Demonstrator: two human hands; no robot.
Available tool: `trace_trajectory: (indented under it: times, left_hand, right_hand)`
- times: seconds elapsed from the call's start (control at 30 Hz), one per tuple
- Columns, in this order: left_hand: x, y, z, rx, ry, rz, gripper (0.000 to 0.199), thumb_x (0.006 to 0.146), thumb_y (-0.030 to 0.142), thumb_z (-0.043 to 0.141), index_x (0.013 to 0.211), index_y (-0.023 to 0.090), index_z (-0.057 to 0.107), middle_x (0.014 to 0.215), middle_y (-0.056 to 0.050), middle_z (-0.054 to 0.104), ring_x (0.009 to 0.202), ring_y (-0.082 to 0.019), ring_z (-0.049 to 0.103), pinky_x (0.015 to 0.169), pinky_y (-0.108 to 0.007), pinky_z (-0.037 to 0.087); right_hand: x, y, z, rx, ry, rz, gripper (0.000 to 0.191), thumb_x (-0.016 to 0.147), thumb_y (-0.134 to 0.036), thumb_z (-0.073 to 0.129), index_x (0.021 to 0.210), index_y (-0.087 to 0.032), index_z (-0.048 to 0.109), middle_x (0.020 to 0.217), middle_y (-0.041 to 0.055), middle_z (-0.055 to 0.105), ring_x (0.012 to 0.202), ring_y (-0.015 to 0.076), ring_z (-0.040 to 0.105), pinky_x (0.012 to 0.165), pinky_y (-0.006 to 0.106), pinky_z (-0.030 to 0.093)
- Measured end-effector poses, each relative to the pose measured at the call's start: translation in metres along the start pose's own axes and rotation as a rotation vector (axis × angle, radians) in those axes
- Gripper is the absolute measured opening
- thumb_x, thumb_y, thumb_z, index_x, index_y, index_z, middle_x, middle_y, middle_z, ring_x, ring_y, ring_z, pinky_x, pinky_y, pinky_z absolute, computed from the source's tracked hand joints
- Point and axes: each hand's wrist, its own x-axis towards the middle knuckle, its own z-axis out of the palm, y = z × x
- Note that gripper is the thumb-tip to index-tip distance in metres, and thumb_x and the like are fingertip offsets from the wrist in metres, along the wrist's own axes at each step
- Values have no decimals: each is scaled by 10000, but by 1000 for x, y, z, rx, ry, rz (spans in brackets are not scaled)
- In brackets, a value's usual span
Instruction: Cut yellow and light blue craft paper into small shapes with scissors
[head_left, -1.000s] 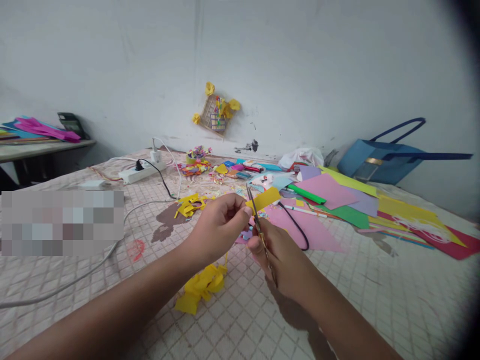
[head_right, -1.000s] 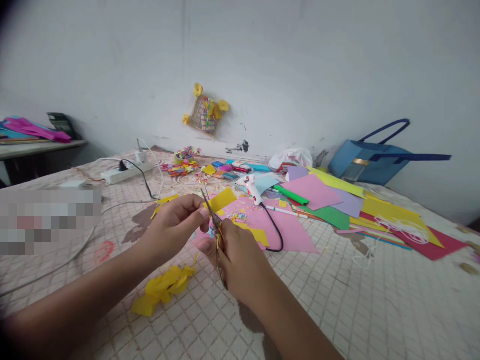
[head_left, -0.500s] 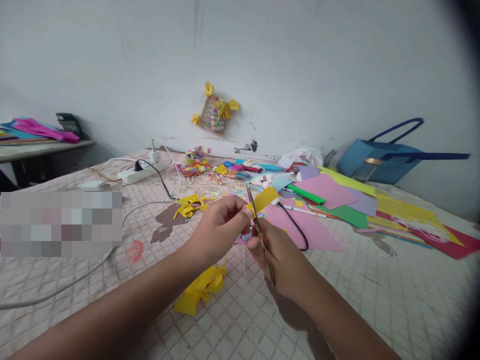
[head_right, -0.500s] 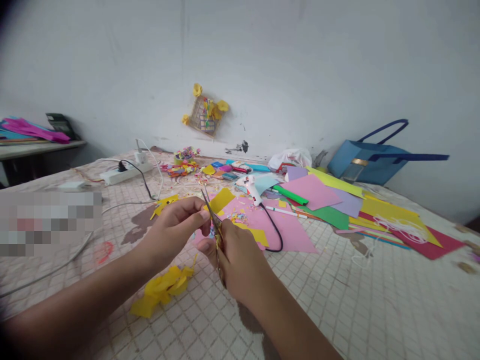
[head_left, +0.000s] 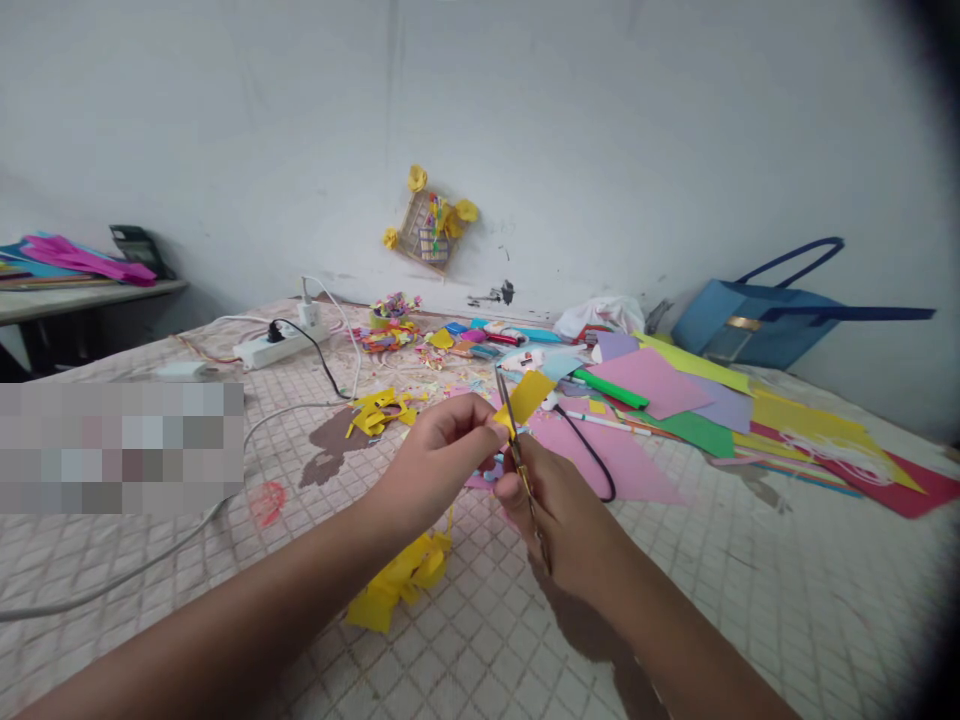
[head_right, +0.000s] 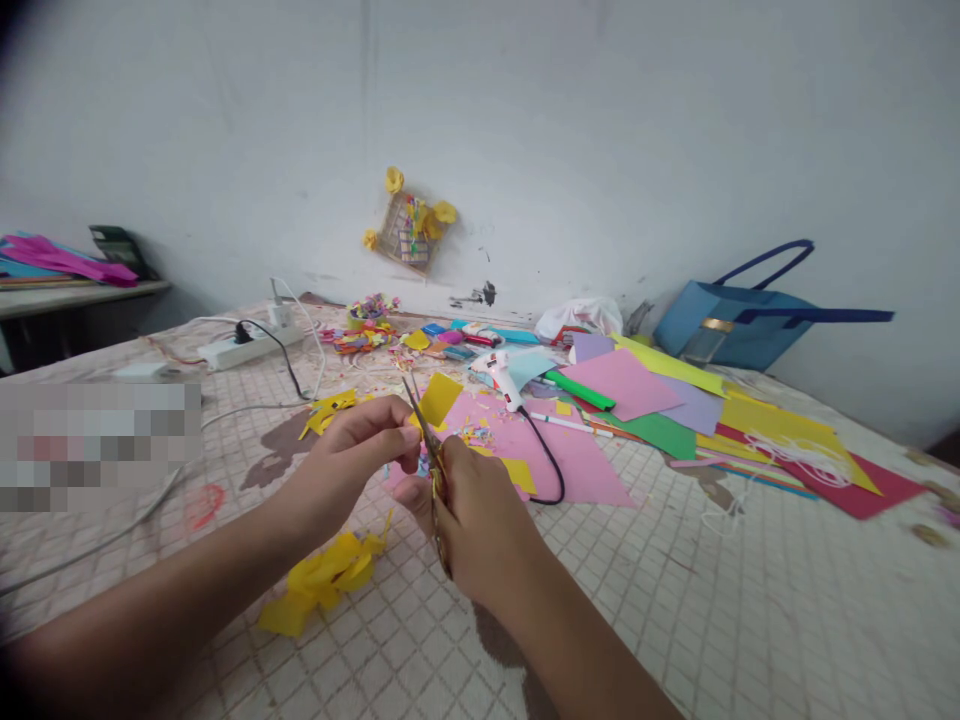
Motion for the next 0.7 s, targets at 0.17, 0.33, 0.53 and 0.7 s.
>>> trace_trajectory:
  times: [0.17,0.33,0.53,0.7]
  left_hand:
    - [2,3,-7,105,46,127,104,739,253,564,718,157,530,640,28,506,601,-85,463,572,-216,374]
    - [5,0,-11,172,49,136,137,741,274,573,706,151,524,646,22,495,589,-85,449,547,-217,363]
    - [4,-1,-8,224,38,118,125,750,270,540,700,157,518,616,31,477,562,-85,433,529,-219,359]
    - [3,-1,-6,232,28,93,91,746,239,520,694,164,511,613,32,484,571,-92,453,529,-219,362]
  right_hand:
    - [-1,-1,0,-13,-2,14,470,855,-621,268,853,-184,439,732,43,546,616,156,460,522,256,268]
    - [1,-1,1,-48,0,5,416,870,-574,320,824,-178,440,705,36,535,588,142,427,512,253,254]
    - [1,1,1,-70,9,1,470,861,-611,268,855,-177,450,724,40,534,605,151,421,536,260,269]
    - [0,2,2,-55,0,-2,511,847,-637,253,905,-175,461,731,40,534,597,147,421,524,253,269]
